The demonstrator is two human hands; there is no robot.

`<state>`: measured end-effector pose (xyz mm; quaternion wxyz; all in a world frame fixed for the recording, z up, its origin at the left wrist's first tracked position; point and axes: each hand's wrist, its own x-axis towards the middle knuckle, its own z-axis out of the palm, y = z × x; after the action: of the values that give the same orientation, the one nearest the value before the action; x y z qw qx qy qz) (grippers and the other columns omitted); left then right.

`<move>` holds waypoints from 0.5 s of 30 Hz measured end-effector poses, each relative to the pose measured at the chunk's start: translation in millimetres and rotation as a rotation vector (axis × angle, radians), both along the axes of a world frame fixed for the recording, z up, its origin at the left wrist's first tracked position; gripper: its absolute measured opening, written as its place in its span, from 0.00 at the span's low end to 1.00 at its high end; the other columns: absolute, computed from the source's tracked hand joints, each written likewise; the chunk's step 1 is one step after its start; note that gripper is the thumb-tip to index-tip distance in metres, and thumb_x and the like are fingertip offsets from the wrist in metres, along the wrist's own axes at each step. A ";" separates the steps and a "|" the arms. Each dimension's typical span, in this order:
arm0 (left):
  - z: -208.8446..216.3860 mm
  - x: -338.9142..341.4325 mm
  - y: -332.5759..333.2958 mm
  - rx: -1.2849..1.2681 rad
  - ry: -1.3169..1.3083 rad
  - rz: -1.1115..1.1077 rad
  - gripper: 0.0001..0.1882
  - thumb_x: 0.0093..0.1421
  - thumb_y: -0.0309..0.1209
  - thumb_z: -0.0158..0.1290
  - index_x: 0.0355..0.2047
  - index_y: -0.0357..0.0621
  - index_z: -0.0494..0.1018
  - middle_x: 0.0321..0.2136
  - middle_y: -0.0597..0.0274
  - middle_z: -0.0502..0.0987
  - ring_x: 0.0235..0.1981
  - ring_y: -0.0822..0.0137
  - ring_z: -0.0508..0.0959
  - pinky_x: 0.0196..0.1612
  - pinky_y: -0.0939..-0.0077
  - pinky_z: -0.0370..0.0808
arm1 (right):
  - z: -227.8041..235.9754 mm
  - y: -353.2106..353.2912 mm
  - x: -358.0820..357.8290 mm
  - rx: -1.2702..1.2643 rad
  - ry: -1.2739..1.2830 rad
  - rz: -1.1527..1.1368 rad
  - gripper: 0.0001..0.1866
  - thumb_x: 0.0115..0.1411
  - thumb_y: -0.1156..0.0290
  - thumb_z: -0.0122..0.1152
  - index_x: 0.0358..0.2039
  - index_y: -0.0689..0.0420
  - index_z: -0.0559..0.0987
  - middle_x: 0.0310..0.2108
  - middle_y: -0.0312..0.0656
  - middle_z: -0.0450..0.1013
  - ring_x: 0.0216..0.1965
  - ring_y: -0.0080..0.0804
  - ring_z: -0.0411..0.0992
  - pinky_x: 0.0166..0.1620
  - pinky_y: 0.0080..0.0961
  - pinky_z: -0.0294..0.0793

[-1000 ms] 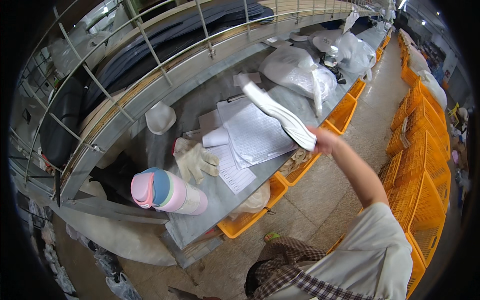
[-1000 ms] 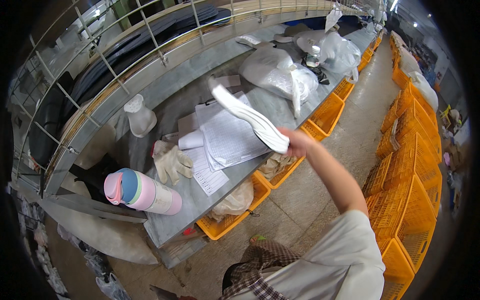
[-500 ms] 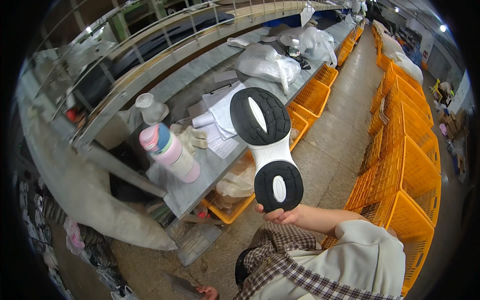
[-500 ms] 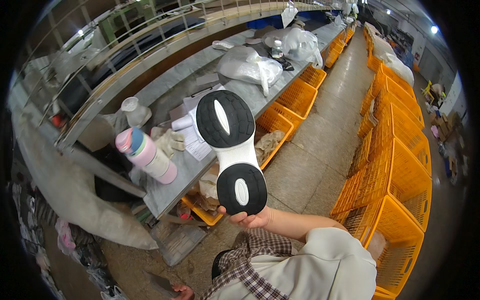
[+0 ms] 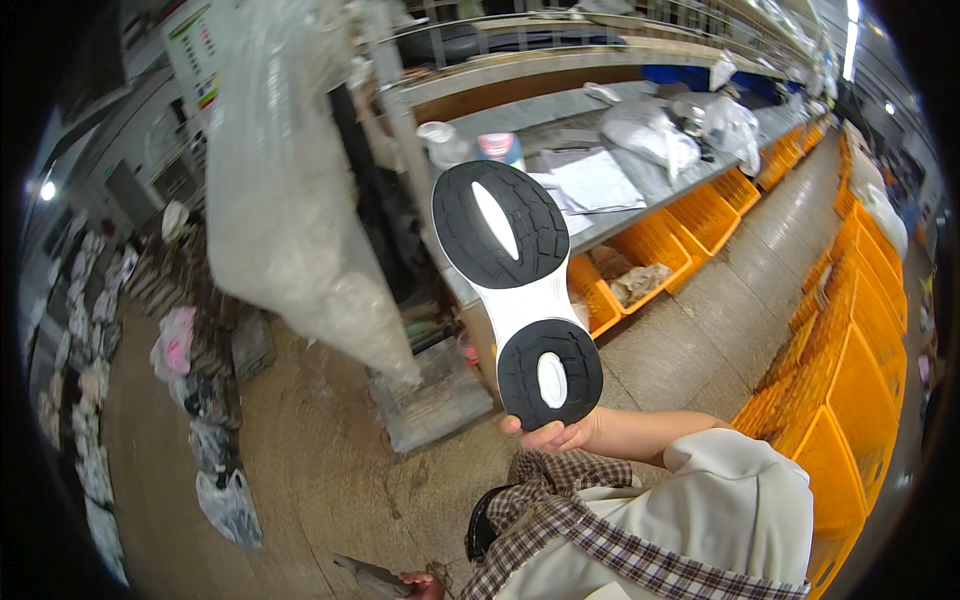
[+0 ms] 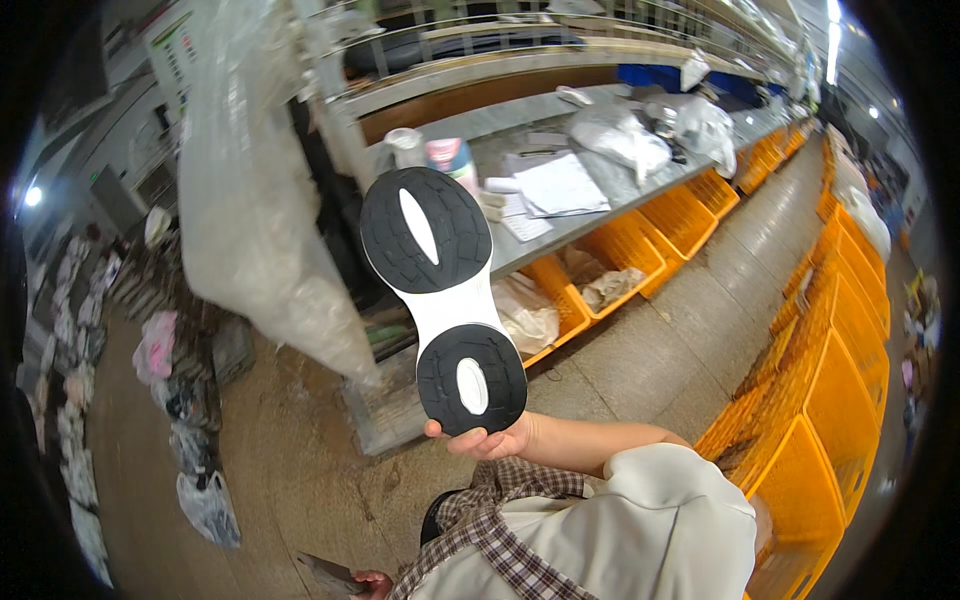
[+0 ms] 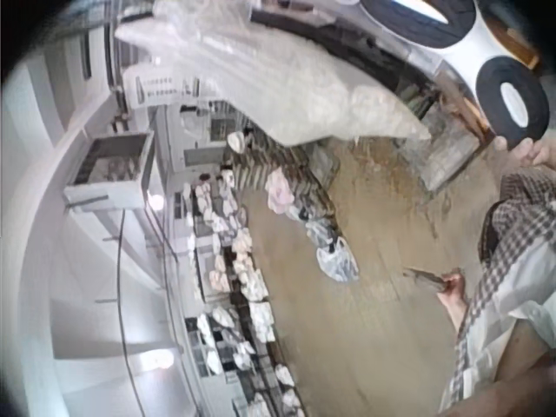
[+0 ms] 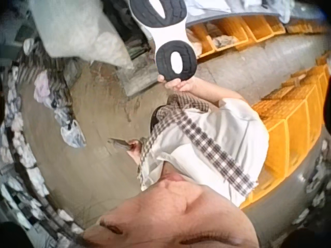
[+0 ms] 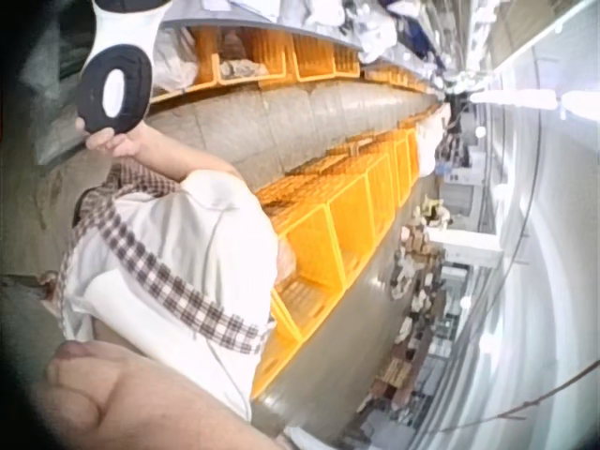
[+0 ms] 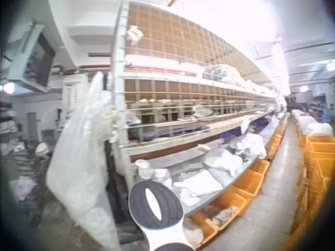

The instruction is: The person picks white shoe insoles from a bin, places them on a table, then uses a steam iron and a small metal tool to press and shape a gray insole. They plug in the iron, move around the workspace, and handle additional insoles and a black-and-white insole before walking through the area.

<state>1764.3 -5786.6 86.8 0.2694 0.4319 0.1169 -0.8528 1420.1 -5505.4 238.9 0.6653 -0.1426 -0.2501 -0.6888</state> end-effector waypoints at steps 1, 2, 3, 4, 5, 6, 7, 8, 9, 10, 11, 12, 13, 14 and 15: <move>-3.0 15.8 0.8 -0.143 -0.023 -0.076 0.08 0.49 0.21 0.54 0.30 0.39 0.67 0.22 0.62 0.67 0.25 0.67 0.66 0.30 0.75 0.69 | 2.5 -12.5 4.5 0.037 0.002 0.049 0.26 0.61 0.54 0.45 0.55 0.57 0.64 0.52 0.53 0.58 0.30 0.36 0.62 0.21 0.22 0.69; -6.5 32.7 4.3 -0.355 -0.074 -0.186 0.08 0.49 0.21 0.53 0.30 0.39 0.67 0.22 0.62 0.67 0.25 0.67 0.66 0.30 0.75 0.69 | 4.8 -26.4 8.8 0.031 0.015 0.082 0.26 0.61 0.54 0.46 0.54 0.58 0.64 0.52 0.53 0.58 0.29 0.37 0.62 0.21 0.22 0.69; -11.2 49.4 6.5 -0.561 -0.132 -0.266 0.08 0.49 0.20 0.53 0.30 0.39 0.67 0.22 0.62 0.67 0.25 0.67 0.66 0.30 0.75 0.68 | 6.2 -42.3 13.7 0.023 0.023 0.120 0.26 0.61 0.54 0.46 0.54 0.58 0.64 0.52 0.54 0.58 0.29 0.37 0.63 0.21 0.22 0.70; -16.5 62.0 8.9 -0.740 -0.196 -0.324 0.08 0.49 0.20 0.52 0.30 0.38 0.66 0.22 0.62 0.66 0.25 0.68 0.65 0.29 0.75 0.68 | 7.4 -58.2 17.9 0.013 0.031 0.160 0.26 0.61 0.54 0.46 0.54 0.59 0.64 0.51 0.55 0.58 0.29 0.37 0.63 0.21 0.22 0.70; -19.8 75.0 12.1 -0.908 -0.266 -0.365 0.08 0.49 0.20 0.52 0.31 0.38 0.66 0.22 0.62 0.66 0.25 0.68 0.65 0.29 0.75 0.68 | 7.8 -72.8 22.6 0.024 0.023 0.203 0.26 0.61 0.54 0.47 0.54 0.59 0.65 0.51 0.55 0.59 0.28 0.38 0.63 0.21 0.22 0.70; -21.1 86.8 16.2 -1.063 -0.349 -0.387 0.08 0.49 0.19 0.51 0.31 0.38 0.66 0.22 0.62 0.66 0.25 0.68 0.65 0.29 0.75 0.68 | 7.8 -86.9 27.1 0.034 0.016 0.248 0.26 0.61 0.55 0.47 0.54 0.59 0.65 0.51 0.56 0.59 0.28 0.38 0.64 0.21 0.22 0.70; -20.2 97.2 20.5 -1.165 -0.420 -0.383 0.08 0.50 0.19 0.51 0.31 0.38 0.66 0.22 0.62 0.66 0.25 0.68 0.65 0.29 0.75 0.67 | 7.7 -101.6 30.0 0.050 0.004 0.301 0.26 0.61 0.55 0.47 0.53 0.60 0.65 0.51 0.57 0.59 0.28 0.38 0.64 0.21 0.22 0.70; -19.0 104.8 22.5 -1.253 -0.475 -0.375 0.08 0.50 0.19 0.50 0.31 0.37 0.66 0.22 0.62 0.65 0.25 0.68 0.64 0.29 0.75 0.67 | 6.6 -117.2 33.3 0.042 0.012 0.339 0.26 0.61 0.55 0.47 0.53 0.59 0.65 0.51 0.57 0.59 0.28 0.38 0.64 0.21 0.22 0.70; -17.0 112.6 33.9 -1.105 -0.489 -0.226 0.06 0.52 0.16 0.45 0.30 0.37 0.64 0.23 0.61 0.64 0.26 0.69 0.64 0.29 0.76 0.65 | 5.0 -132.5 37.6 0.041 0.007 0.385 0.26 0.60 0.54 0.47 0.53 0.59 0.65 0.51 0.58 0.59 0.28 0.38 0.64 0.21 0.22 0.70; -14.2 122.3 40.8 -0.997 -0.419 -0.169 0.06 0.52 0.15 0.44 0.30 0.37 0.64 0.23 0.61 0.63 0.27 0.70 0.64 0.29 0.77 0.65 | 3.0 -147.7 41.7 0.032 -0.003 0.433 0.26 0.60 0.54 0.48 0.53 0.59 0.64 0.51 0.59 0.59 0.28 0.38 0.64 0.21 0.22 0.70; -11.0 135.3 45.6 -0.894 -0.345 -0.111 0.07 0.52 0.14 0.42 0.30 0.37 0.63 0.23 0.61 0.63 0.27 0.70 0.64 0.29 0.79 0.65 | 0.9 -162.7 47.2 0.040 0.002 0.483 0.26 0.60 0.55 0.48 0.54 0.59 0.64 0.51 0.58 0.59 0.28 0.38 0.64 0.21 0.22 0.70; -11.6 147.6 50.2 -0.794 -0.269 -0.053 0.07 0.52 0.14 0.41 0.31 0.37 0.63 0.24 0.61 0.63 0.27 0.71 0.64 0.29 0.80 0.65 | -0.9 -179.5 51.5 0.039 -0.002 0.535 0.26 0.61 0.55 0.48 0.54 0.59 0.64 0.51 0.58 0.59 0.28 0.38 0.64 0.21 0.22 0.70; -20.1 154.1 55.6 -0.987 -0.583 -0.211 0.11 0.49 0.11 0.43 0.31 0.38 0.63 0.24 0.62 0.63 0.26 0.72 0.64 0.29 0.82 0.65 | -2.4 -194.8 57.1 0.043 -0.010 0.586 0.26 0.61 0.55 0.48 0.54 0.59 0.64 0.52 0.58 0.59 0.29 0.39 0.64 0.22 0.22 0.71; -32.3 162.0 57.3 -0.900 -0.538 -0.070 0.12 0.48 0.11 0.44 0.31 0.39 0.63 0.24 0.63 0.63 0.26 0.73 0.64 0.29 0.82 0.65 | -3.8 -210.5 63.4 0.049 -0.013 0.636 0.26 0.61 0.55 0.48 0.54 0.58 0.64 0.52 0.57 0.59 0.29 0.39 0.64 0.22 0.23 0.71; -48.3 169.3 57.1 -0.817 -0.488 0.069 0.13 0.48 0.10 0.45 0.31 0.40 0.63 0.25 0.64 0.64 0.26 0.73 0.64 0.29 0.82 0.66 | -4.5 -226.2 68.8 0.050 -0.018 0.681 0.26 0.61 0.55 0.48 0.54 0.58 0.64 0.52 0.57 0.59 0.29 0.39 0.64 0.22 0.23 0.71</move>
<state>1933.6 -5729.5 38.4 0.4649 0.4744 -0.2802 -0.6930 1488.8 -5731.6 234.4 0.8583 -0.0284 -0.2723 -0.4341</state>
